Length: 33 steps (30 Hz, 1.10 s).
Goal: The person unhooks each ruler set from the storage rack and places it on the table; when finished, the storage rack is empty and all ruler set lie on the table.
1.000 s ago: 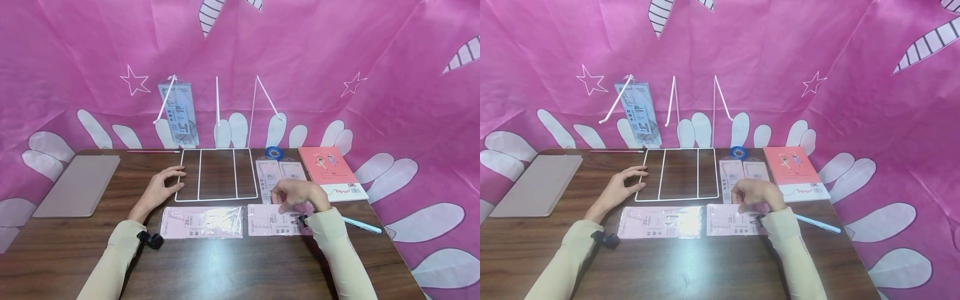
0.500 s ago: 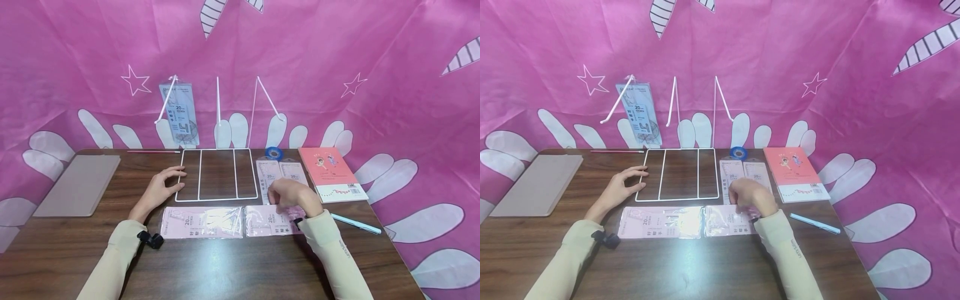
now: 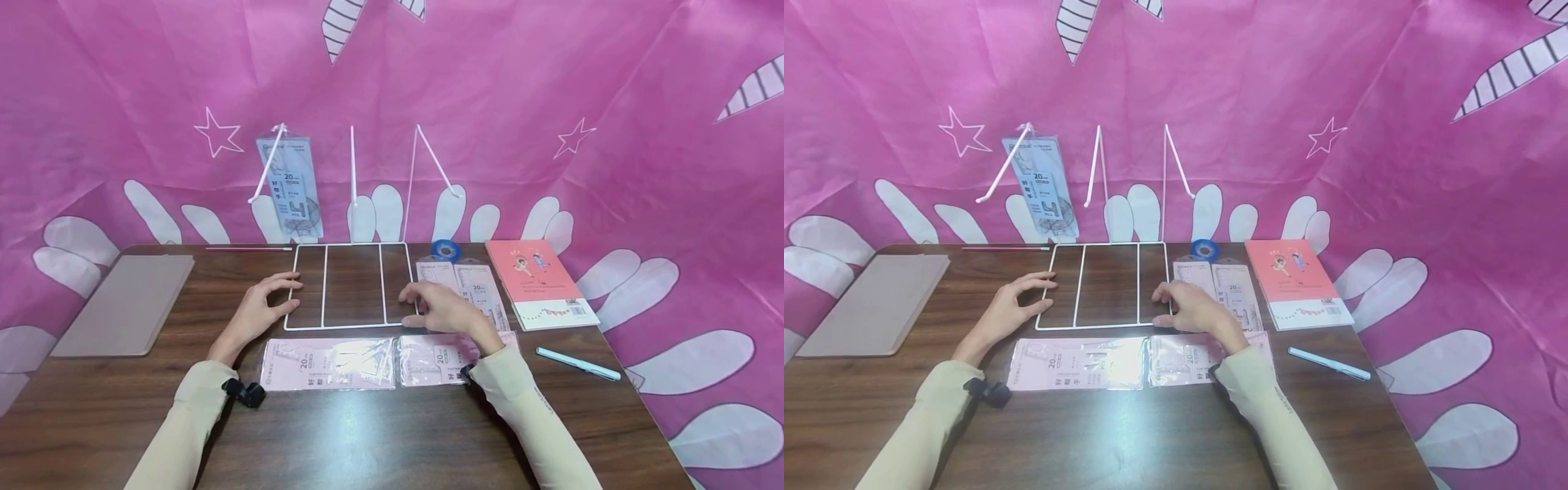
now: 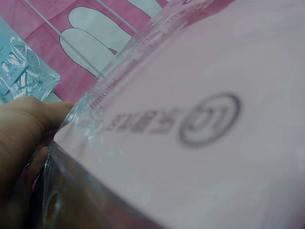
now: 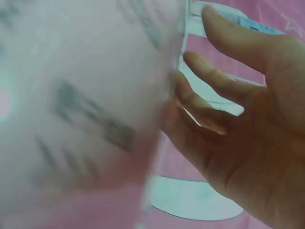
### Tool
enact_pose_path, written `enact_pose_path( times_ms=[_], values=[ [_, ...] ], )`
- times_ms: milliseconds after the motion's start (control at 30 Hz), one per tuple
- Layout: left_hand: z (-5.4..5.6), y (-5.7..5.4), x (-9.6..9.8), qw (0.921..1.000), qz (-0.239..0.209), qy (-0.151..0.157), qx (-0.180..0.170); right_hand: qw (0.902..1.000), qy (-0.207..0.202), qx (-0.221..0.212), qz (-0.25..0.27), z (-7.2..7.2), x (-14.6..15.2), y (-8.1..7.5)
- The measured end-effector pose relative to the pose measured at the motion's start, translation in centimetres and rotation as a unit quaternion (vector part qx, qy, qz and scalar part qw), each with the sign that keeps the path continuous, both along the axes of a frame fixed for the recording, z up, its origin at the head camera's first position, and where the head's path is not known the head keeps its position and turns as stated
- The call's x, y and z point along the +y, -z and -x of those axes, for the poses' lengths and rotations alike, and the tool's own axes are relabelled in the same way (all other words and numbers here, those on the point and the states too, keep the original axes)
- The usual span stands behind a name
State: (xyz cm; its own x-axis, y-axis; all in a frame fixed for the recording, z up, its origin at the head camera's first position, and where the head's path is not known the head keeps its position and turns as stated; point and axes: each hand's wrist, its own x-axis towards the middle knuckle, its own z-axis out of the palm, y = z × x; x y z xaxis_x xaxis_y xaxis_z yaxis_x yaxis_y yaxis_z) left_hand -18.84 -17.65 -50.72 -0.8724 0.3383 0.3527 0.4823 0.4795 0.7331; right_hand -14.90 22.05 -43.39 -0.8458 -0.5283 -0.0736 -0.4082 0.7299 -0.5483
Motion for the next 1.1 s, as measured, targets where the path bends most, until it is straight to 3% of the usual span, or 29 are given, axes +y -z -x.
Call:
enact_pose_path(
  times_ms=[300,467,867,1000,1100],
  values=[
    [-0.1,-0.1,0.0,1.0000,0.001,-0.001,-0.003,0.9961,0.061,0.057,0.029,0.5,-0.5,1.8],
    [-0.1,0.0,0.0,1.0000,-0.001,-0.001,-0.006,0.9949,0.086,0.048,0.023,0.7,-0.1,2.4],
    [-0.1,-0.4,0.2,0.9997,-0.005,-0.002,-0.024,0.9944,0.096,0.024,0.038,0.9,0.4,2.9],
    [-0.1,-1.2,0.2,0.9993,-0.013,0.004,-0.035,0.9938,0.104,0.017,0.036,0.8,0.2,2.7],
    [0.3,-2.4,0.1,0.9987,-0.034,0.006,-0.036,0.9938,0.105,0.015,0.034,0.7,0.1,2.6]
  ],
)
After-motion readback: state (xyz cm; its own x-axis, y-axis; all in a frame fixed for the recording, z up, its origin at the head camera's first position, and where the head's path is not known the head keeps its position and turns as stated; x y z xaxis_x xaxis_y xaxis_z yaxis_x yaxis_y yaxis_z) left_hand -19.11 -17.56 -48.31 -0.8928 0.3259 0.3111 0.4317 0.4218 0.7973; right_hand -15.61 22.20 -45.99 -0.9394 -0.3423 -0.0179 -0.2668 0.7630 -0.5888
